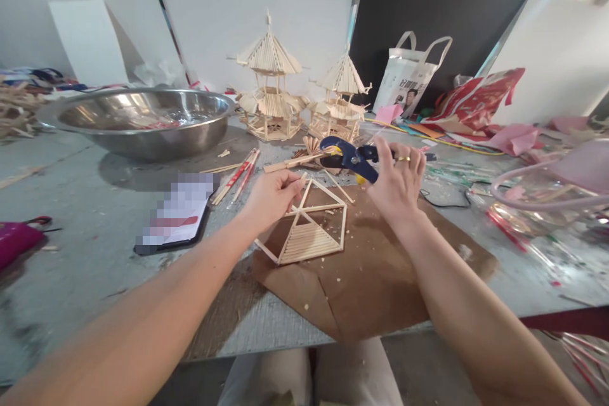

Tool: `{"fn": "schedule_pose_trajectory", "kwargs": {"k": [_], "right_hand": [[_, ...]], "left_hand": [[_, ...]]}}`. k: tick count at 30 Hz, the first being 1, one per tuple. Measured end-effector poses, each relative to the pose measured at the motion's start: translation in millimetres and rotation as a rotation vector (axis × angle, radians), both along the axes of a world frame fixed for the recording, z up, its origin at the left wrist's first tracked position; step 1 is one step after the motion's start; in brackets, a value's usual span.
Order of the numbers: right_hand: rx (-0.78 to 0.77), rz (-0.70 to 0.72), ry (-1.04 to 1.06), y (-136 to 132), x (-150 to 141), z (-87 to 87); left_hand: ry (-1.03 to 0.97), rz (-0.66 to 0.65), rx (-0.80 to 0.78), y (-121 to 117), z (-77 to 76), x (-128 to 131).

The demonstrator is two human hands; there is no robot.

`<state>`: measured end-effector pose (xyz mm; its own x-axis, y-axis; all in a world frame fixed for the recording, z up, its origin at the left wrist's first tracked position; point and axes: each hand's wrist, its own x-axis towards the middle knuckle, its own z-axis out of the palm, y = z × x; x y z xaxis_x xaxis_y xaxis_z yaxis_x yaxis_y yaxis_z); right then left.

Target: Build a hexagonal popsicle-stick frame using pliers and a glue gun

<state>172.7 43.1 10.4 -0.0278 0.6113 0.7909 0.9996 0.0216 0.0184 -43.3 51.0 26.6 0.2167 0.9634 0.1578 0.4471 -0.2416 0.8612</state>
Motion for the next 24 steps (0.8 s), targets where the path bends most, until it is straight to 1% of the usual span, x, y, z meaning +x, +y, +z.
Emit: {"fn": "schedule_pose_trajectory", "kwargs": {"k": [2, 6, 9, 14, 18, 24], "right_hand": [[-0.025, 0.040, 0.037, 0.6, -0.7, -1.4], [-0.167, 0.183, 0.066, -3.0, -11.4, -4.5], [-0.233, 0.235, 0.077, -7.6, -21.3, -6.1], [-0.298, 0.256, 0.081, -9.2, -26.3, -8.4], [-0.315, 0.270, 0.099, -8.0, -25.4, -8.7], [-0.345, 0.257, 0.084, -8.9, -26.7, -8.1]], "left_hand": [[-0.047, -0.026, -0.004, -0.3, -0.6, 0.5], [-0.187, -0.076, -0.019, -1.9, -1.5, 2.4], [-0.228, -0.115, -0.018, -3.4, -1.9, 3.1], [-0.189, -0.174, 0.066, -4.3, -3.0, 1.9], [-0.164, -0.173, 0.076, -4.2, -2.9, 1.9], [-0.184, -0.167, 0.054, -4.1, -3.1, 2.7]]}}
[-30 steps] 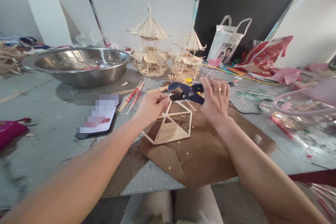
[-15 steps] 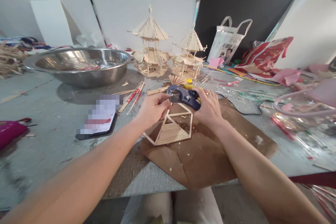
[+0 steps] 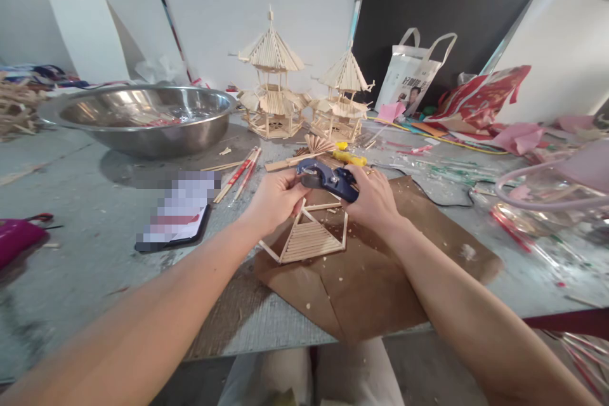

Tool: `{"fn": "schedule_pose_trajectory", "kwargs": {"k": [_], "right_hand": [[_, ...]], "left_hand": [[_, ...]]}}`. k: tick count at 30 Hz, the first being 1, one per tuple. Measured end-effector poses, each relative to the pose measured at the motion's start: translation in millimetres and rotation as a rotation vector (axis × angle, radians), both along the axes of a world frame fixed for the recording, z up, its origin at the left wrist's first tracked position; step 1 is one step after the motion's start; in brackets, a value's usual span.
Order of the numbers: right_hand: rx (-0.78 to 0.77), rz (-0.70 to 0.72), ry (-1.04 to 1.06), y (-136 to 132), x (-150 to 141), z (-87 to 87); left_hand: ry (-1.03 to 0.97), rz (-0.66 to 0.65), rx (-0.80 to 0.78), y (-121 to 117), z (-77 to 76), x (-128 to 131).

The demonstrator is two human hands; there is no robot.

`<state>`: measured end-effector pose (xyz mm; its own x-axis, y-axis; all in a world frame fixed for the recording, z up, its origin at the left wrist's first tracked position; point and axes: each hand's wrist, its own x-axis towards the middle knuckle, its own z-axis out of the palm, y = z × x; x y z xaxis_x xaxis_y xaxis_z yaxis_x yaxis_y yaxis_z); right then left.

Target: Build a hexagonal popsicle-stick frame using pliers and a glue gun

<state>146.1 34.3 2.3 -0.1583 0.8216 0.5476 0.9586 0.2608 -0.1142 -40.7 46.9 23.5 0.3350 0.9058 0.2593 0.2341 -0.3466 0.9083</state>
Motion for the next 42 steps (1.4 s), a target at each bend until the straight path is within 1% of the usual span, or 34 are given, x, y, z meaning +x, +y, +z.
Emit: {"fn": "schedule_pose_trajectory", "kwargs": {"k": [10, 18, 26, 33, 42], "right_hand": [[0.009, -0.011, -0.015, 0.2, -1.0, 0.7], [-0.012, 0.019, -0.008, 0.3, -0.2, 1.6], [-0.017, 0.005, -0.022, -0.3, -0.8, 2.7], [-0.006, 0.005, -0.018, 0.3, -1.0, 1.8], [-0.021, -0.015, 0.017, -0.3, -0.7, 1.8]], "left_hand": [[-0.027, -0.002, -0.065, -0.9, 2.2, 0.5], [-0.036, 0.009, -0.043, 2.0, -1.9, 0.1], [-0.048, 0.022, -0.057, -0.7, 1.7, 1.8], [-0.116, 0.023, -0.103, 2.3, -1.4, 0.5], [-0.104, 0.023, -0.094, 2.2, -0.1, -0.7]]}}
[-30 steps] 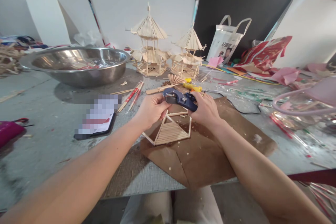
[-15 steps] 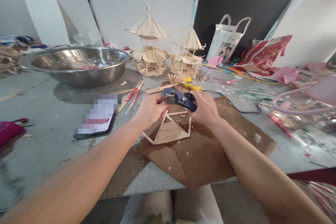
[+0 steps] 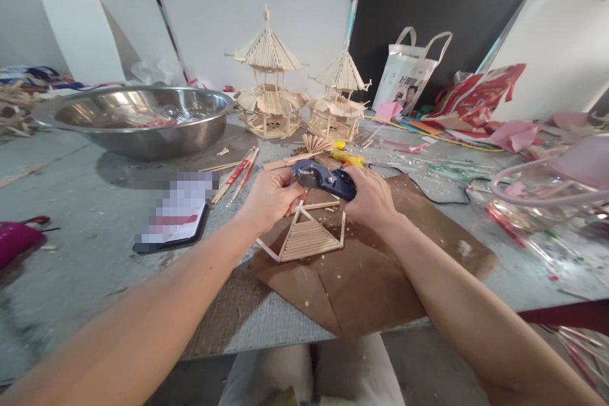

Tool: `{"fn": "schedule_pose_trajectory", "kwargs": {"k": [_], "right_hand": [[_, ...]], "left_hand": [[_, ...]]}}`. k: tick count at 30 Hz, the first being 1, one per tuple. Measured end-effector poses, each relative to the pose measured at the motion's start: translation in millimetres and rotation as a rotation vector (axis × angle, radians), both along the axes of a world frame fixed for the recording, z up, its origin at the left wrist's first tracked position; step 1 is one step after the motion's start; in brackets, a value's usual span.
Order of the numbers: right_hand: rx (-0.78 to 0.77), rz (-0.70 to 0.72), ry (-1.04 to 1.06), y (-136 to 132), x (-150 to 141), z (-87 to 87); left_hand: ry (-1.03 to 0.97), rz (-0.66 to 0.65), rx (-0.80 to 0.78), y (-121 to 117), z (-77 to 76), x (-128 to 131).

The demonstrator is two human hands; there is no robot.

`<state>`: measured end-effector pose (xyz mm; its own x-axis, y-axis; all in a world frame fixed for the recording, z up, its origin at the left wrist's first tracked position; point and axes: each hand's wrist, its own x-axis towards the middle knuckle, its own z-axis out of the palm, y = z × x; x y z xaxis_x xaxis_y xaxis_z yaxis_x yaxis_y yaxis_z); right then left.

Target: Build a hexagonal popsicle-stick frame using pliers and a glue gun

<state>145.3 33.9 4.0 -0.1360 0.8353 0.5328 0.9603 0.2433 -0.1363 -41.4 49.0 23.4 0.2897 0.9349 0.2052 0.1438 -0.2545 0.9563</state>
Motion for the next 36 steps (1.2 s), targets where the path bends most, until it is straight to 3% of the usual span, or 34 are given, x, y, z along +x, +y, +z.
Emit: {"fn": "schedule_pose_trajectory", "kwargs": {"k": [11, 27, 32, 36], "right_hand": [[0.016, -0.046, -0.025, -1.4, -0.9, -0.1], [-0.164, -0.157, -0.042, -5.5, -8.7, 5.5], [-0.199, -0.187, 0.087, -1.1, -5.7, 3.8], [-0.112, -0.190, 0.284, 6.3, 6.4, 1.4]], "left_hand": [[-0.033, -0.030, -0.006, 0.0, 1.3, 0.7], [-0.058, -0.066, -0.036, 0.3, 1.5, 0.6], [-0.048, -0.088, -0.068, -2.1, 2.9, 1.8], [-0.093, -0.056, -0.123, -0.2, 0.8, 2.2]]}}
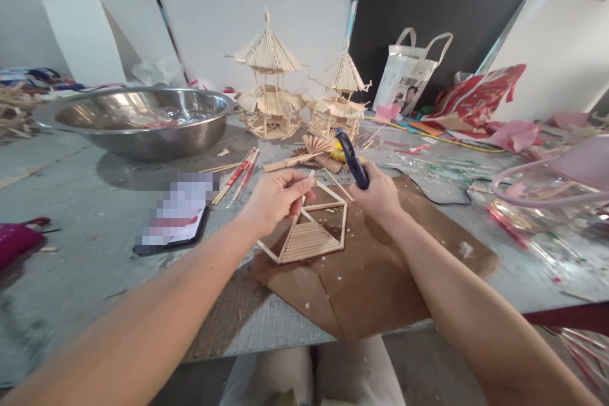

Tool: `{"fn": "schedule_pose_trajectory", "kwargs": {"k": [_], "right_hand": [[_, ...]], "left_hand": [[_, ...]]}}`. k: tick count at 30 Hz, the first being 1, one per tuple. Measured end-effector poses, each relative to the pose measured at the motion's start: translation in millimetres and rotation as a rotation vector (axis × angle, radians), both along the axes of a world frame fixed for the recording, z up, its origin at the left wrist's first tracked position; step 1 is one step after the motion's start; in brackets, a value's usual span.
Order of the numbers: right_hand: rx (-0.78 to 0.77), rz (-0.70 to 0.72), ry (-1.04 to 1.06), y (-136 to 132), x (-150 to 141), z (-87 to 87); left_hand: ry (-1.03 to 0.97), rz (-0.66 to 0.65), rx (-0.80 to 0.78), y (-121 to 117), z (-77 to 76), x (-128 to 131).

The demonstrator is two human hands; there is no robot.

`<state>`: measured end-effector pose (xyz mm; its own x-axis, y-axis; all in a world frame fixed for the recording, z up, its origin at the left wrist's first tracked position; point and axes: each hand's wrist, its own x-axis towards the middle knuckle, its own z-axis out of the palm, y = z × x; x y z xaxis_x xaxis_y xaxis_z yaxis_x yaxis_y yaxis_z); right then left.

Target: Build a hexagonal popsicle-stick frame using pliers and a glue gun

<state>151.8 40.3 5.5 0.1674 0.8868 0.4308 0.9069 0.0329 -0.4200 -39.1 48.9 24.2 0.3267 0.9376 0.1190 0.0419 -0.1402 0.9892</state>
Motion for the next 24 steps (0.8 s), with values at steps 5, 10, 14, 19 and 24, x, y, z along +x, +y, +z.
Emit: {"fn": "schedule_pose_trajectory", "kwargs": {"k": [5, 10, 14, 19, 24], "right_hand": [[0.106, 0.263, 0.215, -3.0, -3.9, -3.1], [0.067, 0.432, 0.379, -13.7, -19.6, -1.1], [0.068, 0.530, 0.479, -18.3, -23.7, 0.3], [0.080, 0.577, 0.490, -19.5, -24.0, -3.0], [0.100, 0.587, 0.479, -18.7, -23.9, -6.1]], "left_hand": [[-0.144, 0.099, -0.043, 2.9, -3.1, 2.3], [-0.183, -0.004, -0.120, -3.7, -4.3, 8.7], [-0.187, -0.061, -0.134, -7.1, -7.6, 12.9], [-0.202, -0.142, -0.119, -5.0, -14.2, 13.3], [-0.187, -0.163, -0.114, -4.7, -15.5, 12.7]]}}
